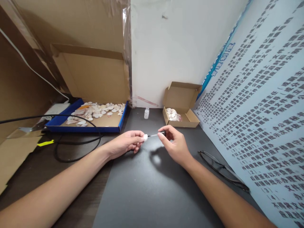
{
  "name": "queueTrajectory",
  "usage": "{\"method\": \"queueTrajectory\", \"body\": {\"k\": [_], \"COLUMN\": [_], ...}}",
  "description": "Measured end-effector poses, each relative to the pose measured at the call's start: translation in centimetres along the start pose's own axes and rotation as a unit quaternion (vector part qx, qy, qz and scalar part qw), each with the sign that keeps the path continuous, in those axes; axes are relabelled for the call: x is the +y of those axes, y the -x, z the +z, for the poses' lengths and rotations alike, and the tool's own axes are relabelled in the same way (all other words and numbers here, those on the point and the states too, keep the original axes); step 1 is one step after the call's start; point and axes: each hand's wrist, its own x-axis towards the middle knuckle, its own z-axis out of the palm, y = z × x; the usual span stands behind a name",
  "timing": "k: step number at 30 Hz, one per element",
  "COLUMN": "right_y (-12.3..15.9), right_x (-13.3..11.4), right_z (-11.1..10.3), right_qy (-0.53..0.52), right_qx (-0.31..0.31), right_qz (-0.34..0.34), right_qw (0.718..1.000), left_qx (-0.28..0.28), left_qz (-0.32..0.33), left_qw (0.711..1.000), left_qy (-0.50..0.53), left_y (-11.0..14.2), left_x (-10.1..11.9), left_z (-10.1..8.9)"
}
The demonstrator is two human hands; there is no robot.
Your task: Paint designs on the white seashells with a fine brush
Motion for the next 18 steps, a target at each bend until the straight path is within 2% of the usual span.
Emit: {"method": "queueTrajectory", "body": {"k": [4, 10, 15, 18], "right_y": [0.17, 0.22, 0.37, 0.39], "right_x": [-0.04, -0.11, -0.15, -0.07], "right_z": [0.06, 0.08, 0.09, 0.15], "right_qy": [-0.025, 0.015, -0.016, 0.007], "right_qx": [-0.038, -0.005, -0.045, -0.034], "right_qz": [-0.002, -0.006, -0.005, 0.003], "right_qw": [0.999, 1.000, 0.999, 0.999], "left_qx": [-0.003, -0.006, -0.004, -0.005], "left_qz": [0.001, 0.004, 0.006, 0.009], "left_qw": [1.000, 1.000, 1.000, 1.000], "left_qy": [0.006, 0.007, 0.012, 0.012], "left_y": [-0.03, -0.18, -0.15, -0.13], "left_x": [-0.06, -0.23, -0.18, -0.19], "left_z": [-0.04, -0.09, 0.07, 0.07]}}
